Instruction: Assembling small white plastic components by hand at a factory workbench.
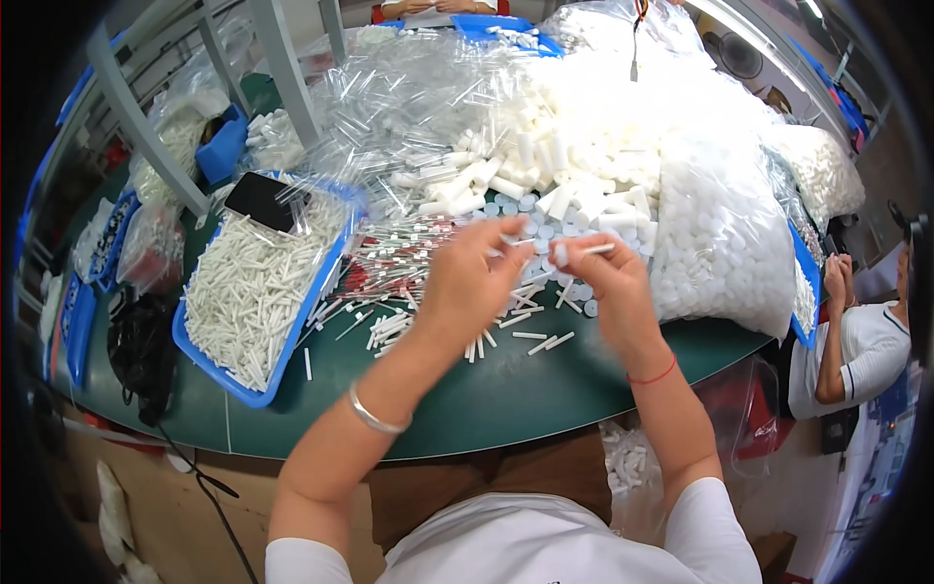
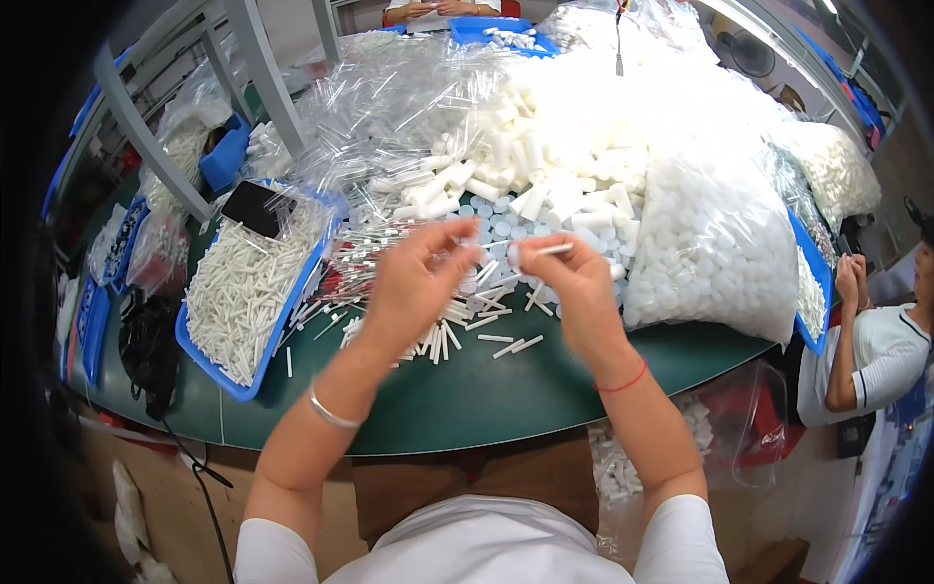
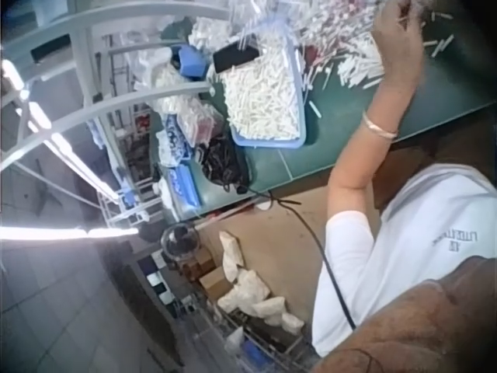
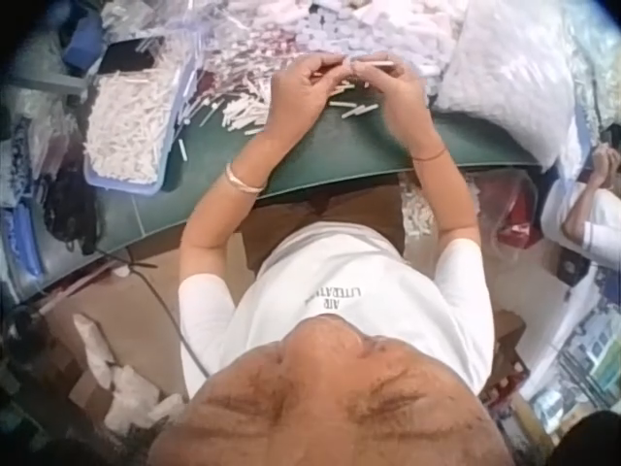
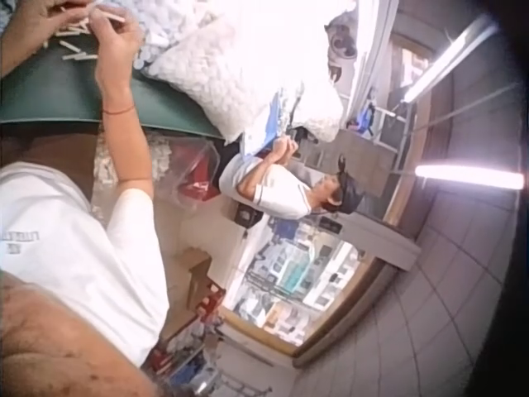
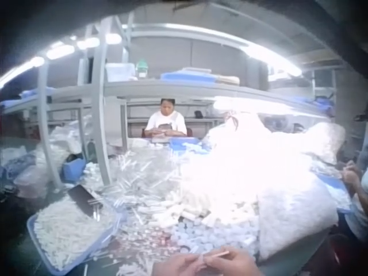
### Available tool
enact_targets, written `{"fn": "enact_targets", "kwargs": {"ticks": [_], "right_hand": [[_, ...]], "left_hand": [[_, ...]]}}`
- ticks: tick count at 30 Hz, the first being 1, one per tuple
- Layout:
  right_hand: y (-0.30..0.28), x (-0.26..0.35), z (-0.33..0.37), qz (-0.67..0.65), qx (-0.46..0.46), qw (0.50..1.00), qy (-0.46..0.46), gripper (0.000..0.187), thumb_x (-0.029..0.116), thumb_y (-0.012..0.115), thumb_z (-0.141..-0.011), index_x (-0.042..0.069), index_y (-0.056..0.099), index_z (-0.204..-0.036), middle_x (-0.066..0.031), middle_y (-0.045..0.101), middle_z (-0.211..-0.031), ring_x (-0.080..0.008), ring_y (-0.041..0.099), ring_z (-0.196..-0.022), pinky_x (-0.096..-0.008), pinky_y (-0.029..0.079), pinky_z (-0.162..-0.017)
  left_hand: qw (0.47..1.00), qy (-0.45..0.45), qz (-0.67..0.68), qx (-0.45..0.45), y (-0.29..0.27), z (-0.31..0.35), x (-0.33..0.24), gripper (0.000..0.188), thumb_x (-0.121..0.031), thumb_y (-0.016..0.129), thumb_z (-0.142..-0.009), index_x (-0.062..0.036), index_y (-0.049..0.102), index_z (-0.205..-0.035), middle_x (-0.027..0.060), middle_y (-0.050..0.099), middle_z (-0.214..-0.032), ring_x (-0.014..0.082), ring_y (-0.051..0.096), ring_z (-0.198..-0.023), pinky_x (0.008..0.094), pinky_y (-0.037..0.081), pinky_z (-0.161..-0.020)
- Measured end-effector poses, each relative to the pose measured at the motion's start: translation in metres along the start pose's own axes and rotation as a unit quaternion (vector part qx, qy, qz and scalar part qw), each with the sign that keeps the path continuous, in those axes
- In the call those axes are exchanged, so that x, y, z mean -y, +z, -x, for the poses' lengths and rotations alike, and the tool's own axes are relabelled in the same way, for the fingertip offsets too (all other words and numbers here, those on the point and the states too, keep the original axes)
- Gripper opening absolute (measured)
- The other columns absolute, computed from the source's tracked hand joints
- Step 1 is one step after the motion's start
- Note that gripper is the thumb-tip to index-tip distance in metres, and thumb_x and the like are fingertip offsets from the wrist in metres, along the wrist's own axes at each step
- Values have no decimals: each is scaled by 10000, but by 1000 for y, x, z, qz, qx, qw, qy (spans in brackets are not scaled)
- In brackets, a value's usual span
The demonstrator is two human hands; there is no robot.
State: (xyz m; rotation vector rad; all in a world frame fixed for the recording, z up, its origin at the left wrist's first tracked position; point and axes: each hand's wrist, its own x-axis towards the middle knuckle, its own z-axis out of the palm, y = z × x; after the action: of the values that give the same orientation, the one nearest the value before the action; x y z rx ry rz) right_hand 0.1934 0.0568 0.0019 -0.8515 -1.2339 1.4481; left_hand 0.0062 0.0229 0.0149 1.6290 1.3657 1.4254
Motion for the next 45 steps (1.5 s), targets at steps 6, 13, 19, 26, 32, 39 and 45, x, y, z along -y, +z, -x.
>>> {"fn": "enact_targets", "kwargs": {"ticks": [6, 13, 19, 26, 32, 39, 45], "right_hand": [[-9, 2, -16, -31, -56, 996, -69, 134, 95, 649, -884, 6, 583, -958, -129, 673, -962, -206, 669, -861, -310, 517, -792], [-15, -13, -13, -2, -44, 996, -74, 150, 151, 609, -942, 16, 588, -1004, -50, 642, -920, -147, 641, -837, -272, 504, -759], [-13, -19, -10, 64, -35, 991, -113, 150, 154, 547, -984, 13, 585, -1017, -73, 648, -1041, -142, 637, -898, -272, 497, -775], [2, -20, 1, 127, 20, 983, -131, 148, 70, 640, -904, -12, 661, -1026, -64, 673, -933, -101, 624, -831, -234, 500, -714], [11, -25, 1, 259, 59, 923, -277, 135, 21, 681, -844, -4, 663, -976, -97, 658, -919, -160, 619, -775, -255, 487, -666], [17, -21, 6, 291, 53, 908, -298, 115, 1, 684, -826, -1, 661, -938, -103, 651, -919, -189, 628, -768, -276, 500, -657], [6, -25, -1, 303, 102, 898, -301, 134, 12, 698, -805, 12, 675, -937, -100, 654, -933, -237, 643, -796, -307, 512, -685]], "left_hand": [[872, 114, -476, 20, -33, -82, 47, 162, -196, 669, -825, -39, 706, -829, 147, 675, -852, 313, 632, -877, 417, 501, -747], [814, 38, -577, 58, -16, -113, 74, 178, -222, 705, -765, -54, 724, -823, 152, 681, -812, 317, 639, -848, 449, 515, -752], [924, 90, -369, 40, -17, -83, 46, 226, -211, 618, -860, -17, 681, -958, 166, 671, -967, 347, 622, -861, 420, 496, -771], [991, -104, 27, 81, -7, 2, 13, 263, -204, 548, -972, 22, 628, -1081, 51, 635, -775, 96, 556, -591, 247, 454, -541], [957, -197, 181, 112, 5, 27, 13, 305, -192, 568, -970, 18, 580, -1191, -1, 595, -788, 53, 558, -628, 195, 481, -543], [936, -217, 244, 135, -4, 29, 21, 321, -228, 583, -961, -11, 599, -1198, 10, 640, -846, 38, 519, -605, 186, 448, -531], [946, -237, 177, 131, -16, 23, 23, 323, -235, 584, -959, -13, 620, -1192, 50, 693, -905, 17, 517, -626, 185, 438, -540]]}}
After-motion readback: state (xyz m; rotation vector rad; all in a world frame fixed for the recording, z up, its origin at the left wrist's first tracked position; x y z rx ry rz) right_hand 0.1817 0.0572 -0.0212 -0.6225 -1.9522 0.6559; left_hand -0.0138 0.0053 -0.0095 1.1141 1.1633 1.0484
